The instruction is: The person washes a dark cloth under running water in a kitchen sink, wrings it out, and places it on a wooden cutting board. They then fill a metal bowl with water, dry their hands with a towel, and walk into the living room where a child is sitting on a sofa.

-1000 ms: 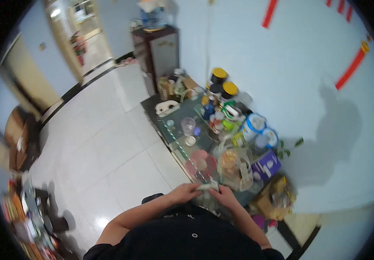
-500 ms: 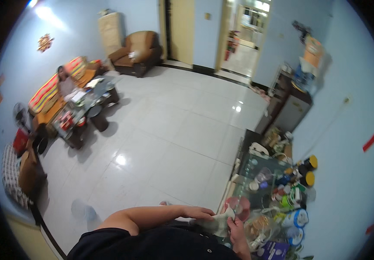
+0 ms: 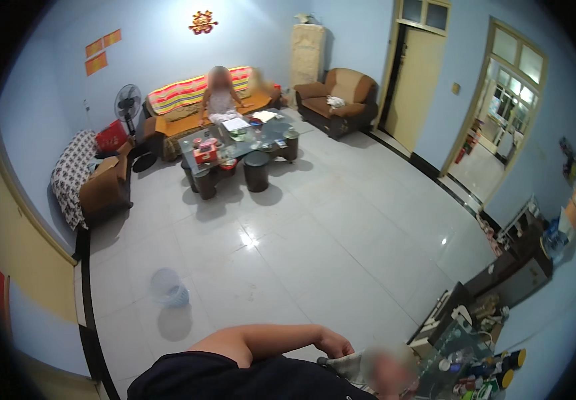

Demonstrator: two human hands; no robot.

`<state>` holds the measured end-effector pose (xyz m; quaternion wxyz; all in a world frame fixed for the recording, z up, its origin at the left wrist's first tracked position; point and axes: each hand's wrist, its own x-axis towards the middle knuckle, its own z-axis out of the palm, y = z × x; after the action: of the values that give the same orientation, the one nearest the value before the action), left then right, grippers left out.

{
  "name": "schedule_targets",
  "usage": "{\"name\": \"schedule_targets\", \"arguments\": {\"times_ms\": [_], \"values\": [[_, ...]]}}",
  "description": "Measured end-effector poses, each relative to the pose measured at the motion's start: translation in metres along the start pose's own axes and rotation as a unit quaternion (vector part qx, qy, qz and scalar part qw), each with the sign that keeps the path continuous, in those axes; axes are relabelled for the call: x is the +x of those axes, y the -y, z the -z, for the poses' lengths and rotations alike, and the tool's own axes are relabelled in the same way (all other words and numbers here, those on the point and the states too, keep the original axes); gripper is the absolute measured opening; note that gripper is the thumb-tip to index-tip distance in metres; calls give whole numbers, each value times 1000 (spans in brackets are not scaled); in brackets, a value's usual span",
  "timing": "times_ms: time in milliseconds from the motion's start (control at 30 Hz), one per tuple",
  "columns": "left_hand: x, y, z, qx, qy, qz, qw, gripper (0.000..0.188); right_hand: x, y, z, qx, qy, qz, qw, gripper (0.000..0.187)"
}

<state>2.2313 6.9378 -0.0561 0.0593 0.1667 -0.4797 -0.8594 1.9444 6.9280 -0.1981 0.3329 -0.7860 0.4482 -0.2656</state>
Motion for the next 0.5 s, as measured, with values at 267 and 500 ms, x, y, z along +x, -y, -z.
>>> {"name": "schedule_targets", "arguments": {"times_ms": [267, 500], "values": [[-146, 20, 23, 22, -120, -91, 988, 30, 120, 251, -41, 221, 128, -48, 966, 23], [-213, 34, 31, -11, -294, -169, 941, 35, 188, 317, -73, 202, 221, 33, 953, 19]]}}
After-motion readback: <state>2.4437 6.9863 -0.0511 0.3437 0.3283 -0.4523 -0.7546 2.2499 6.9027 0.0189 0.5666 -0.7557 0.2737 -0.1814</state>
